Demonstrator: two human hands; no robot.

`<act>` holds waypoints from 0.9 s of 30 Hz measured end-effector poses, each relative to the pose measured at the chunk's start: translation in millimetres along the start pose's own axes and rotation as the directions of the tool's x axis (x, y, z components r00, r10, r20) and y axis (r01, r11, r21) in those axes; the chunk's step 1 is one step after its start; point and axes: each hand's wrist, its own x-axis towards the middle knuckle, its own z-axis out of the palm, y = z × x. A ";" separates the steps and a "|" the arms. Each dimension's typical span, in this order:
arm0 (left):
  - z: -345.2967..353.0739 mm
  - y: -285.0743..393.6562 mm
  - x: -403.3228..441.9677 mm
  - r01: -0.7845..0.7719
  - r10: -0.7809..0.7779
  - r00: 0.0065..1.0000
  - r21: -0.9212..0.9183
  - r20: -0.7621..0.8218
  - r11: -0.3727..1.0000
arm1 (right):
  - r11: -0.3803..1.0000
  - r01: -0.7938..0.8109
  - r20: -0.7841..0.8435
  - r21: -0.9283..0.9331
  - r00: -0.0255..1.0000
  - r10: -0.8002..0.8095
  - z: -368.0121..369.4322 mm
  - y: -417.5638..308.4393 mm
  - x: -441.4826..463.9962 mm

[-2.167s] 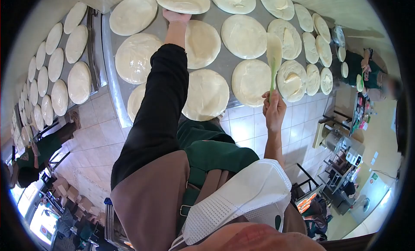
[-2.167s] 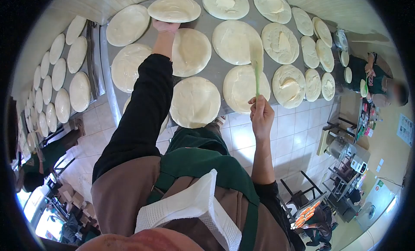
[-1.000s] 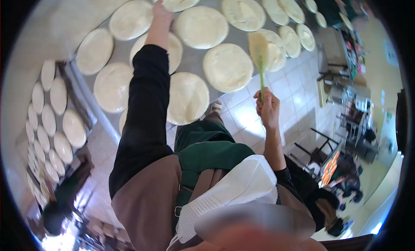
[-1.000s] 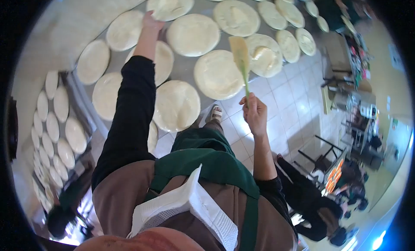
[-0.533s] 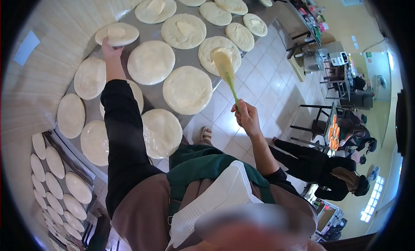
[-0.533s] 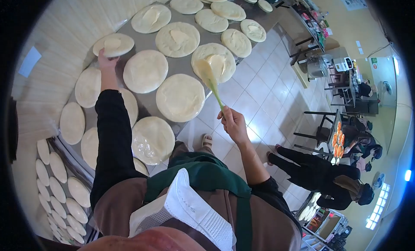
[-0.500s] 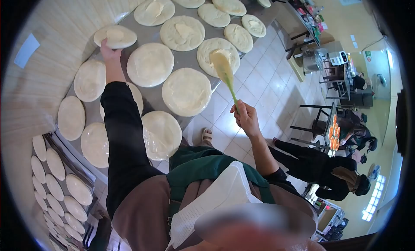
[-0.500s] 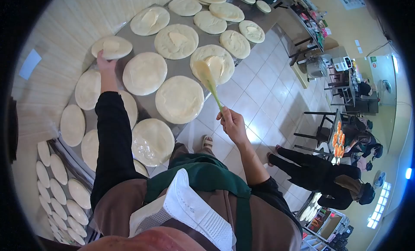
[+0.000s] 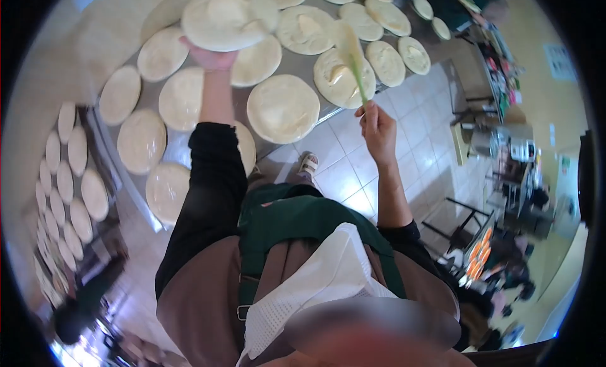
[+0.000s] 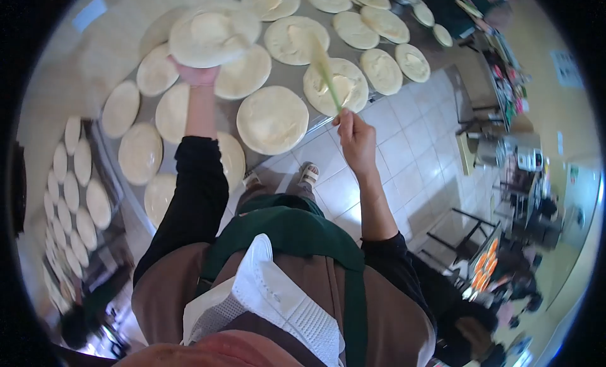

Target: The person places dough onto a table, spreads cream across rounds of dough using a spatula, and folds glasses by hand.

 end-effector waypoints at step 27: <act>24.0 -257.8 -53.3 0.084 -0.038 0.953 0.141 -0.302 0.986 | 0.879 0.471 0.423 -0.072 0.813 -0.401 -141.3 82.0 39.4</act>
